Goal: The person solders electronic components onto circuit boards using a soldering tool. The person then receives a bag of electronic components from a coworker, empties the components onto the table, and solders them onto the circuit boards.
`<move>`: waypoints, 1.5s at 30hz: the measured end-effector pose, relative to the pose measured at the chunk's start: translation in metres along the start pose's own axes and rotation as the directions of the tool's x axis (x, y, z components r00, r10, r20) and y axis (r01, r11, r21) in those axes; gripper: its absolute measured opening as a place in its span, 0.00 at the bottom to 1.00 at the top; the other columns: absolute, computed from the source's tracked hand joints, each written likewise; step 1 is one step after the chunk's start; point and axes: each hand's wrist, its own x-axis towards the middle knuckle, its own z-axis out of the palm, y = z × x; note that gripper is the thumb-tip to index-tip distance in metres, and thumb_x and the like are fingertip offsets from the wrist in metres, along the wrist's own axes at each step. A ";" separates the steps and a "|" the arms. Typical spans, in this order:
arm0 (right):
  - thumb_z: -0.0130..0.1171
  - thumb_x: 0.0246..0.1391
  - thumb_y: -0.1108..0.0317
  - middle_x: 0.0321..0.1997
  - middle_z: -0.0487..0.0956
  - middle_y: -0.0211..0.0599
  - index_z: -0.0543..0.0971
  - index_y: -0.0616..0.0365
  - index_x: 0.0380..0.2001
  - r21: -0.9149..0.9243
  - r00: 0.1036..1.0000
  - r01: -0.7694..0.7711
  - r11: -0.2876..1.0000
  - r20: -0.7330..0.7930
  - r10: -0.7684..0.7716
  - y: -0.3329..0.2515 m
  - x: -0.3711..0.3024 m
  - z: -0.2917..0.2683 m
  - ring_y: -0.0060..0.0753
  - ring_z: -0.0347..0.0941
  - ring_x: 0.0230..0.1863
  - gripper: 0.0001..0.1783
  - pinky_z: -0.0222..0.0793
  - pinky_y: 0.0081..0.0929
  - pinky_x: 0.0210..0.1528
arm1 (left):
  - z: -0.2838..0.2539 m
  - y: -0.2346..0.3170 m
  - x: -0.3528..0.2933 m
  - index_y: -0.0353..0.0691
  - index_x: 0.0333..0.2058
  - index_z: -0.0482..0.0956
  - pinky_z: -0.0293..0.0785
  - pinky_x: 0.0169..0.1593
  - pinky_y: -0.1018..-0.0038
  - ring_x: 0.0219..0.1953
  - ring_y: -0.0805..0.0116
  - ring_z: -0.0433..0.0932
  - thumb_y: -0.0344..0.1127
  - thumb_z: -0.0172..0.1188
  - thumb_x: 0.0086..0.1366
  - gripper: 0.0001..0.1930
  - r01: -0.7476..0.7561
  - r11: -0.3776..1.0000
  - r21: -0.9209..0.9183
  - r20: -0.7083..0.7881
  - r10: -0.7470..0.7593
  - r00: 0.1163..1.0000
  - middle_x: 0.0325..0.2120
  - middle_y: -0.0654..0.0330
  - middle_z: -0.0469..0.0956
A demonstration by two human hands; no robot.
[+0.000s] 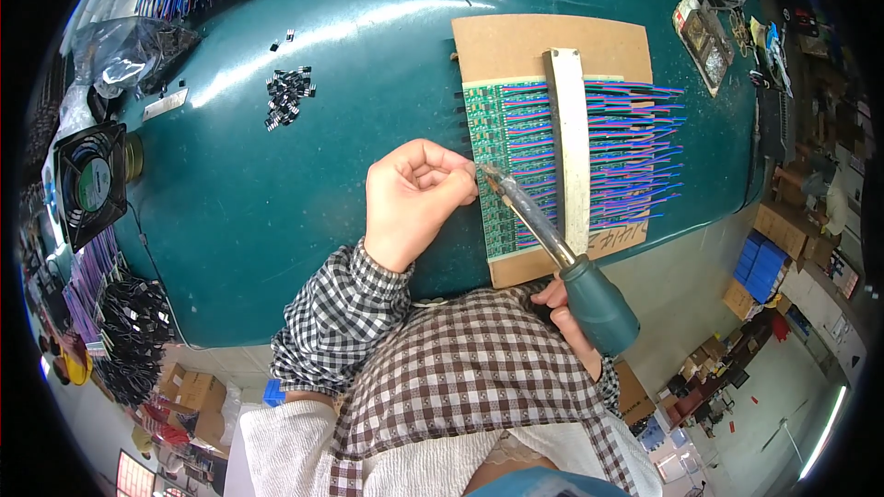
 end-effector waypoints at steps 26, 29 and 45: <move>0.63 0.38 0.73 0.25 0.75 0.39 0.73 0.67 0.28 0.080 0.998 0.025 0.996 -0.051 -0.021 0.000 -0.008 0.002 0.31 0.74 0.28 0.13 0.69 0.25 0.34 | 0.001 0.000 0.000 0.28 0.26 0.71 0.73 0.30 0.84 0.24 0.77 0.75 0.21 0.57 0.50 0.04 0.016 0.999 -0.035 -0.026 -0.017 1.000 0.23 0.58 0.75; 0.63 0.39 0.73 0.27 0.75 0.40 0.73 0.67 0.29 0.132 0.999 0.005 0.991 -0.051 0.002 -0.003 -0.006 0.003 0.31 0.73 0.30 0.13 0.70 0.25 0.34 | 0.001 0.001 0.000 0.28 0.26 0.71 0.73 0.30 0.84 0.24 0.77 0.75 0.21 0.57 0.50 0.04 0.014 0.999 -0.048 -0.024 -0.015 1.000 0.23 0.58 0.75; 0.63 0.38 0.73 0.24 0.74 0.40 0.70 0.68 0.34 0.215 0.999 -0.022 0.976 -0.029 0.028 0.006 -0.006 0.003 0.31 0.73 0.27 0.18 0.69 0.25 0.33 | 0.001 -0.001 0.000 0.28 0.26 0.71 0.72 0.30 0.85 0.24 0.78 0.74 0.21 0.57 0.50 0.04 0.000 0.999 -0.032 -0.022 -0.001 1.000 0.22 0.58 0.75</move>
